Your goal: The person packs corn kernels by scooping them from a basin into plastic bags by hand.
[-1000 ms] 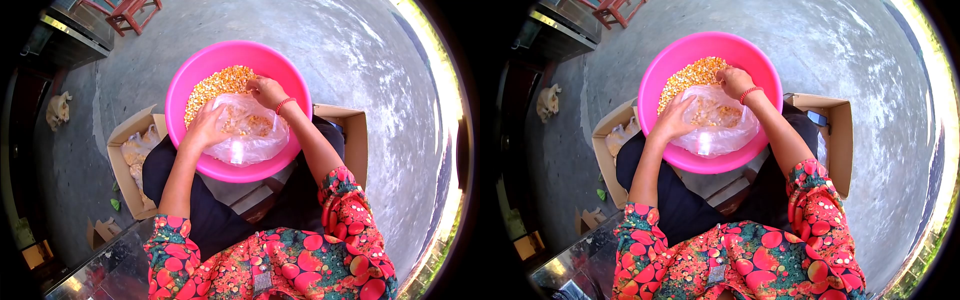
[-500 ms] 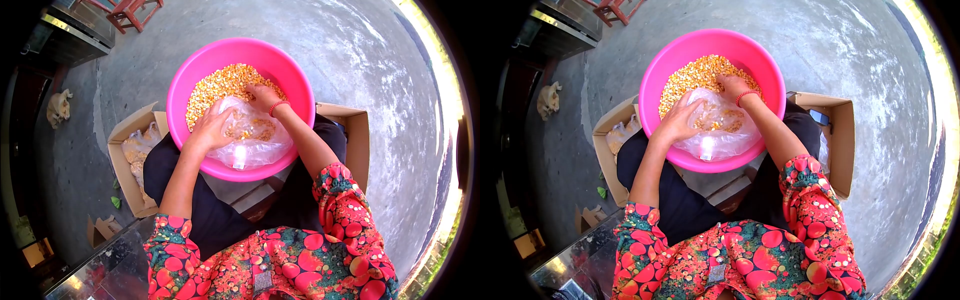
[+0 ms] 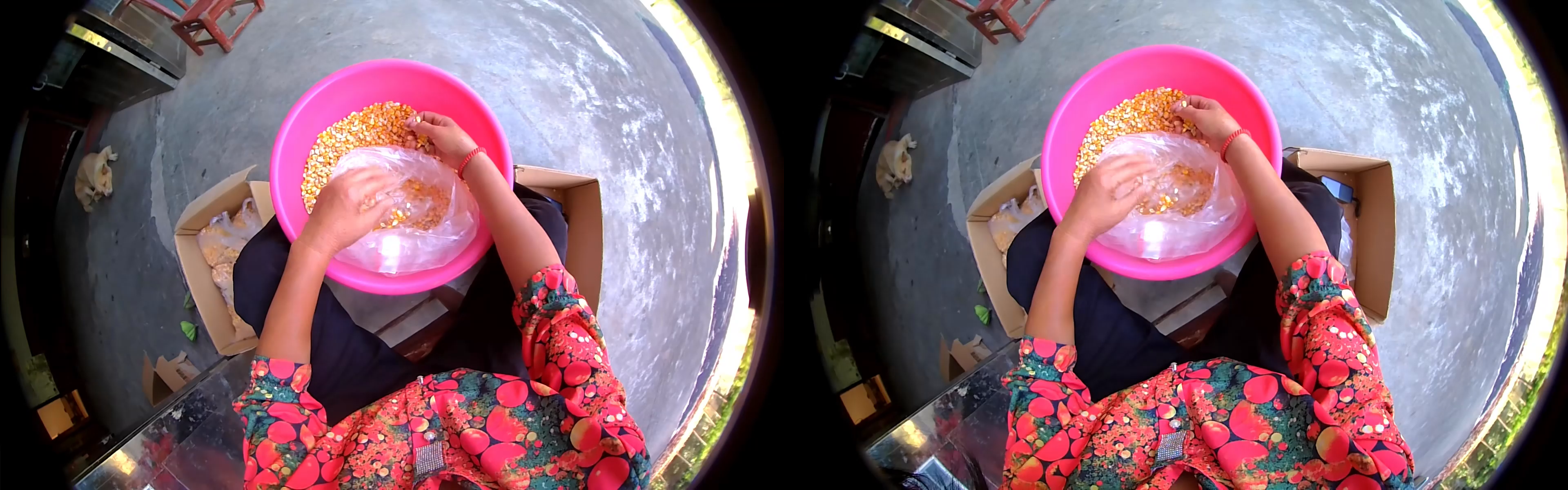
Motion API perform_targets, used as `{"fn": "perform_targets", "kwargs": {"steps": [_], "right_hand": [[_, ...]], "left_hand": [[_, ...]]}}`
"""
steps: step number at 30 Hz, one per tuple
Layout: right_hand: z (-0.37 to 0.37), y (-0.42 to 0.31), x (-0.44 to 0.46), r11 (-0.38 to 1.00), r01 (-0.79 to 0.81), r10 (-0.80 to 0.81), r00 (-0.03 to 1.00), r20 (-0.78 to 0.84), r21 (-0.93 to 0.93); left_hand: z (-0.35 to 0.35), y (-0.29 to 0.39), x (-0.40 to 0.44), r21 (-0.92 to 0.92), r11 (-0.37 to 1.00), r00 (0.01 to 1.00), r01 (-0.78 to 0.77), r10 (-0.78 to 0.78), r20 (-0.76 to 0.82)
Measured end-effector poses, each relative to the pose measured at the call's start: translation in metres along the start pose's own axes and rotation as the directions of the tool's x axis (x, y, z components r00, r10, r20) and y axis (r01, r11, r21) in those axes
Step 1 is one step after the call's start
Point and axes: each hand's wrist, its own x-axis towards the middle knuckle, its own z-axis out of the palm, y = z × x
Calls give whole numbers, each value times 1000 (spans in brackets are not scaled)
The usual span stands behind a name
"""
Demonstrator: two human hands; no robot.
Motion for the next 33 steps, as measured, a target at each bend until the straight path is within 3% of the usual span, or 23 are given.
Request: {"fn": "perform_targets", "kwargs": {"steps": [1,4,7,9,10,11,13,14,16,17,19,20,23,24,25,27,29,31,33], "right_hand": [[-3,-6,-2,1000,22,-22,999,32,12],[-1,-24,-15,995,84,-88,992,87,47],[12,-43,-35,986,142,-154,976,153,86],[20,-49,-49,982,187,-159,916,368,-41],[29,-56,-64,956,171,-72,925,374,-238],[30,-51,-68,939,179,-6,862,506,-293],[31,-38,-67,829,361,71,690,720,-427],[29,-32,-67,830,360,68,691,719,-425],[30,-26,-70,562,494,-16,809,588,-663],[29,-22,-67,564,493,-18,809,587,-663],[27,-19,-60,240,449,-366,863,348,-861],[24,-19,-57,101,455,-424,824,375,-885],[20,1,-49,27,378,-431,840,330,-926],[25,-1,-54,32,300,-324,905,274,-953],[23,5,-48,32,300,-324,905,274,-953],[26,13,-39,175,341,-363,894,261,-924],[25,-4,-42,266,488,-597,760,255,-831],[34,-36,-63,334,528,-615,750,244,-781],[29,-39,-64,293,513,-577,768,279,-807]], "left_hand": [[4,1,-3,-3,1000,1000,0,0,0],[17,-2,-10,-1,994,947,-109,104,305],[22,-6,-13,160,976,958,-151,104,267],[22,-12,-12,172,978,949,-117,59,310],[21,-12,-12,185,979,936,-84,14,353],[21,-11,-11,185,979,935,-87,15,355],[18,-7,-9,219,975,912,-38,-55,406],[17,-5,-9,220,975,911,-40,-55,409],[16,-3,-10,297,955,895,21,-150,420],[16,-4,-11,297,955,894,19,-150,423],[17,-6,-13,286,958,922,10,-119,368],[17,-6,-12,286,958,922,8,-118,369],[16,-2,-11,316,948,905,33,-162,394],[16,-2,-11,319,947,909,32,-161,385],[15,-1,-11,322,946,913,32,-159,376],[12,3,-11,354,934,907,52,-192,374],[8,6,-11,384,920,903,73,-225,367],[5,6,-11,436,897,902,72,-244,355],[5,2,-13,453,887,898,86,-265,350]]}}
